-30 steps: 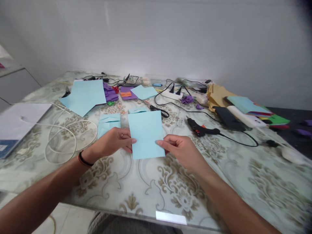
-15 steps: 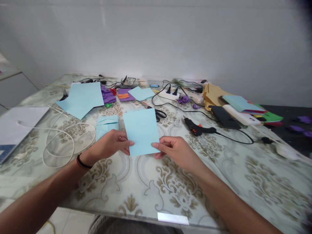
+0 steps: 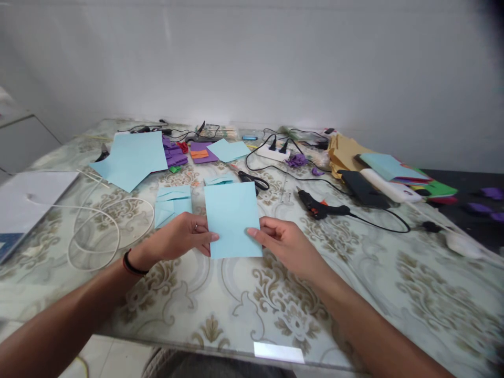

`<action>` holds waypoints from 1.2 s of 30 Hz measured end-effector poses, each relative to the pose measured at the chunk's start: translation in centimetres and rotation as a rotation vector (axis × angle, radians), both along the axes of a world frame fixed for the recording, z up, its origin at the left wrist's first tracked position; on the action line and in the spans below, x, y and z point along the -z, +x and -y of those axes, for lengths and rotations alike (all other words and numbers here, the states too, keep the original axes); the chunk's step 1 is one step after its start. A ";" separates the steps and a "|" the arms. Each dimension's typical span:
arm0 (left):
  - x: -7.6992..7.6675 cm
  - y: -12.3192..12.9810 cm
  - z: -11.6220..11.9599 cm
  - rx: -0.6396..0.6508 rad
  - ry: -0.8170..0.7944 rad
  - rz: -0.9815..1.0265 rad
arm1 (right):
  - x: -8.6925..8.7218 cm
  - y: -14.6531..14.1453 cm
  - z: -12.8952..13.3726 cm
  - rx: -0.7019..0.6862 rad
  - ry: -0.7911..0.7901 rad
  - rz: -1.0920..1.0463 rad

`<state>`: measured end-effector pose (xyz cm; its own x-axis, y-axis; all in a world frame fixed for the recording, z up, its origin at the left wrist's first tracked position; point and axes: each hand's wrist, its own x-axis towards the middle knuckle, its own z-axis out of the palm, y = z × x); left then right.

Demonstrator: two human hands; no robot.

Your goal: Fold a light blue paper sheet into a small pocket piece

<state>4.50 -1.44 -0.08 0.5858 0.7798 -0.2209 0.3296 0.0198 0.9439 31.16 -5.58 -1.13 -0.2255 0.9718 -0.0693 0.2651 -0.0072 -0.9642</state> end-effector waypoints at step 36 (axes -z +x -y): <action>0.4 0.6 1.1 -0.285 0.392 0.151 | -0.8 -0.1 0.3 -0.037 0.018 0.030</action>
